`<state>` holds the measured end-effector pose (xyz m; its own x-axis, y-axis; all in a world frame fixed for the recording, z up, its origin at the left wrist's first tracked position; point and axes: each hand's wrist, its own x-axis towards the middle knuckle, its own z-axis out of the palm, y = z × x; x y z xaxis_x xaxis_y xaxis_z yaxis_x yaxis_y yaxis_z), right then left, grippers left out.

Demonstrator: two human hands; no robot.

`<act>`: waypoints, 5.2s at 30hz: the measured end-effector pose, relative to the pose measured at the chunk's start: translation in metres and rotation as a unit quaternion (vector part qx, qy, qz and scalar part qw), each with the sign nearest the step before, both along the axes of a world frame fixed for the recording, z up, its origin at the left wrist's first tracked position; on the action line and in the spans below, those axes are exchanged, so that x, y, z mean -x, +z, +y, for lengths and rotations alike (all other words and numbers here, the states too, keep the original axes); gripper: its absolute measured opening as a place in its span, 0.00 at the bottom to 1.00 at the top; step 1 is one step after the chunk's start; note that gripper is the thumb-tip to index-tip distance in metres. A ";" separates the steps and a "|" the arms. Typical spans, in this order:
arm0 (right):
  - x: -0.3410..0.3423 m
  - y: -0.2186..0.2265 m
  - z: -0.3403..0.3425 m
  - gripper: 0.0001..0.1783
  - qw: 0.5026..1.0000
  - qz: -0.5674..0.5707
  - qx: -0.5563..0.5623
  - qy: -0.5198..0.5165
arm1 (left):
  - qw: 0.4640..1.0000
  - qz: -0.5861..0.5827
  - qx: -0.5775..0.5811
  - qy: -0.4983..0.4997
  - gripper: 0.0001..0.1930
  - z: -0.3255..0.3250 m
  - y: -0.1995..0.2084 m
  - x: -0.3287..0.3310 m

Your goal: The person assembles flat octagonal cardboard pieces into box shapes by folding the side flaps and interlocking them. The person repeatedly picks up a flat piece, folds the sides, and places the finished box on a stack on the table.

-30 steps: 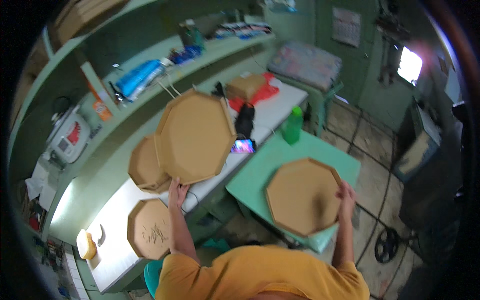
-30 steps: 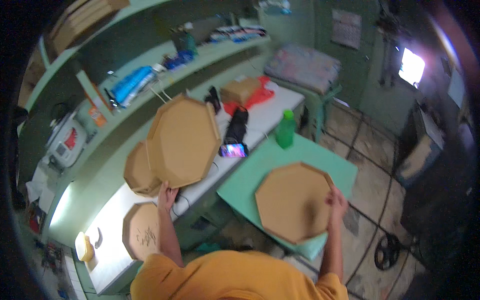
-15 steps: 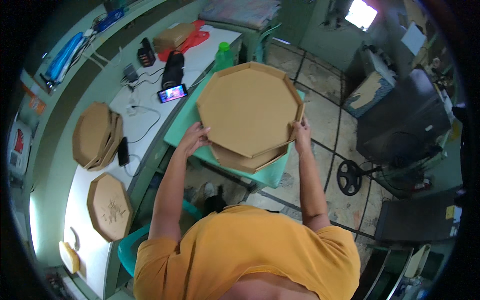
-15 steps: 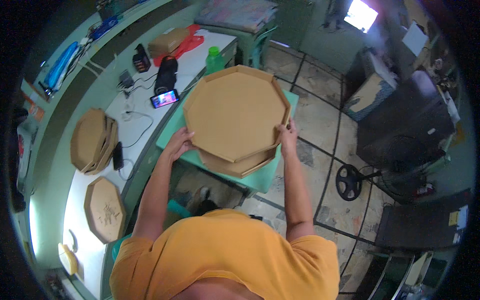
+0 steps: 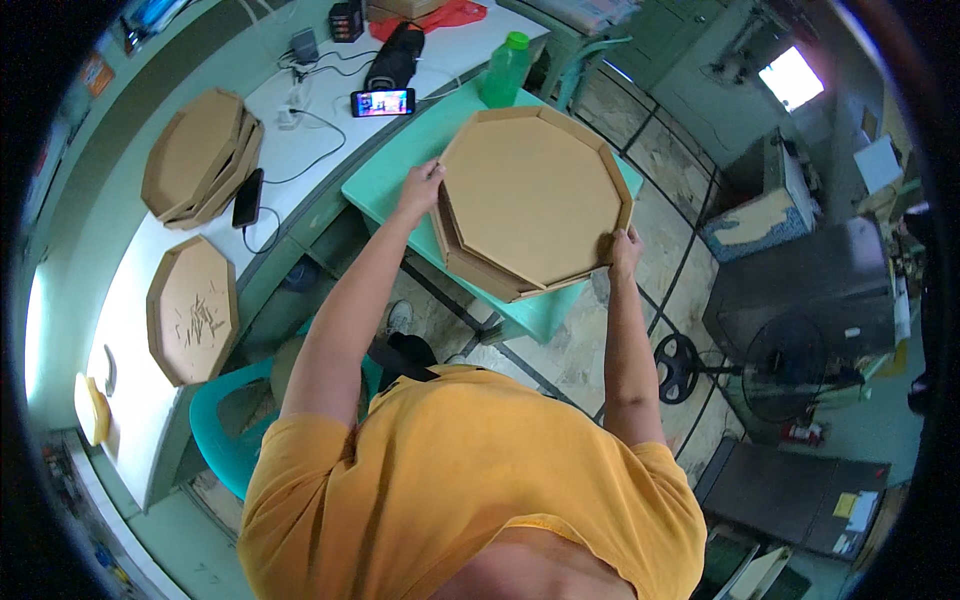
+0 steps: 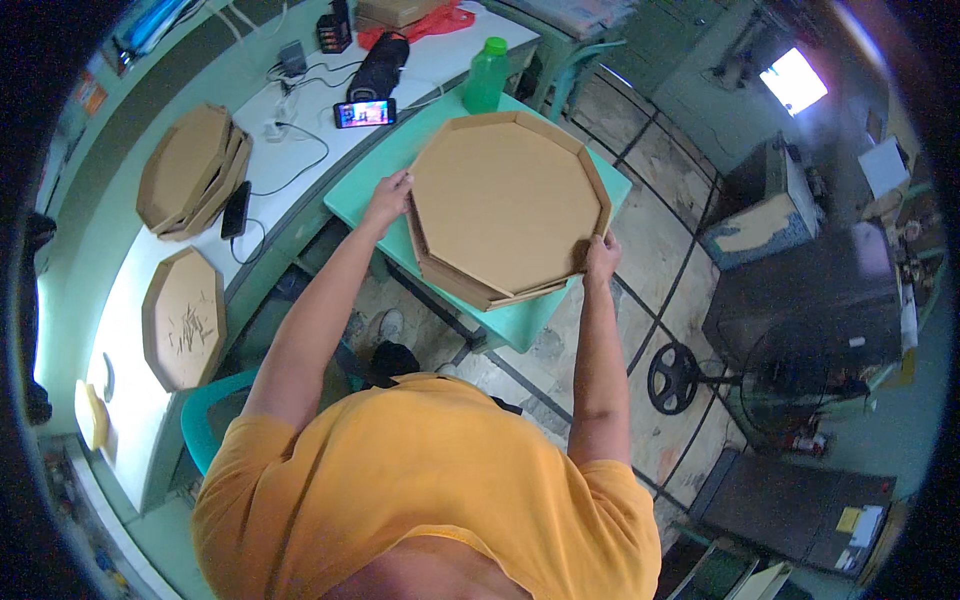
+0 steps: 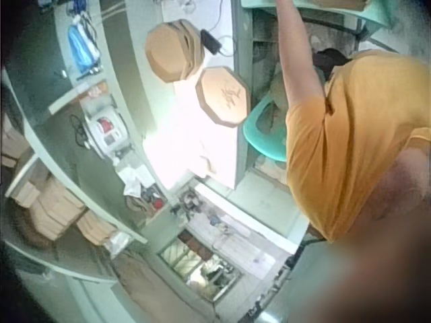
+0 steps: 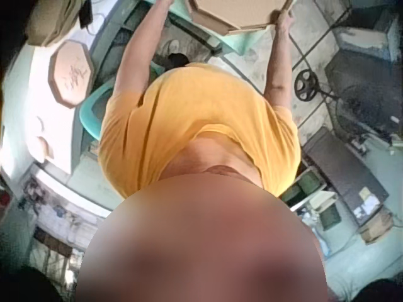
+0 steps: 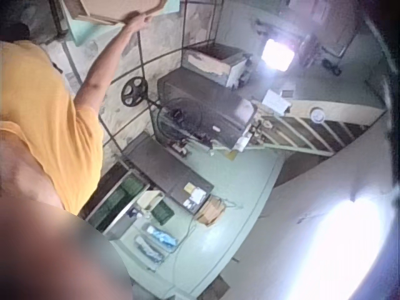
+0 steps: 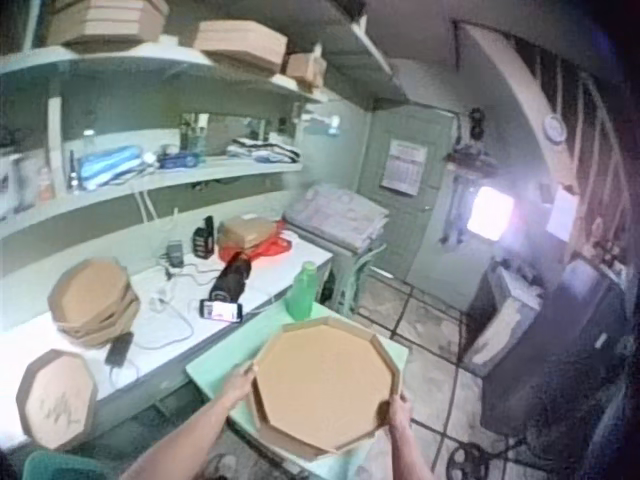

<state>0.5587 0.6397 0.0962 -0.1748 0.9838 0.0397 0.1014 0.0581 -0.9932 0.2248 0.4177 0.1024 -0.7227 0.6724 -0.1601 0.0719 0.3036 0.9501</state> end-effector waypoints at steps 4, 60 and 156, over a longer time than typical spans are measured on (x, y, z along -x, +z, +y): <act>0.006 -0.002 -0.004 0.21 1.000 -0.007 -0.009 0.001 | 0.998 0.063 0.003 0.005 0.26 -0.001 -0.013 0.003; -0.228 -0.102 0.019 0.16 0.936 -0.082 0.056 -0.337 | 0.740 0.173 -0.025 0.649 0.16 -0.264 -0.085 0.293; -0.005 0.058 0.020 0.25 1.000 -0.005 -0.007 0.008 | 0.999 -0.028 -0.020 -0.030 0.33 -0.021 0.067 -0.010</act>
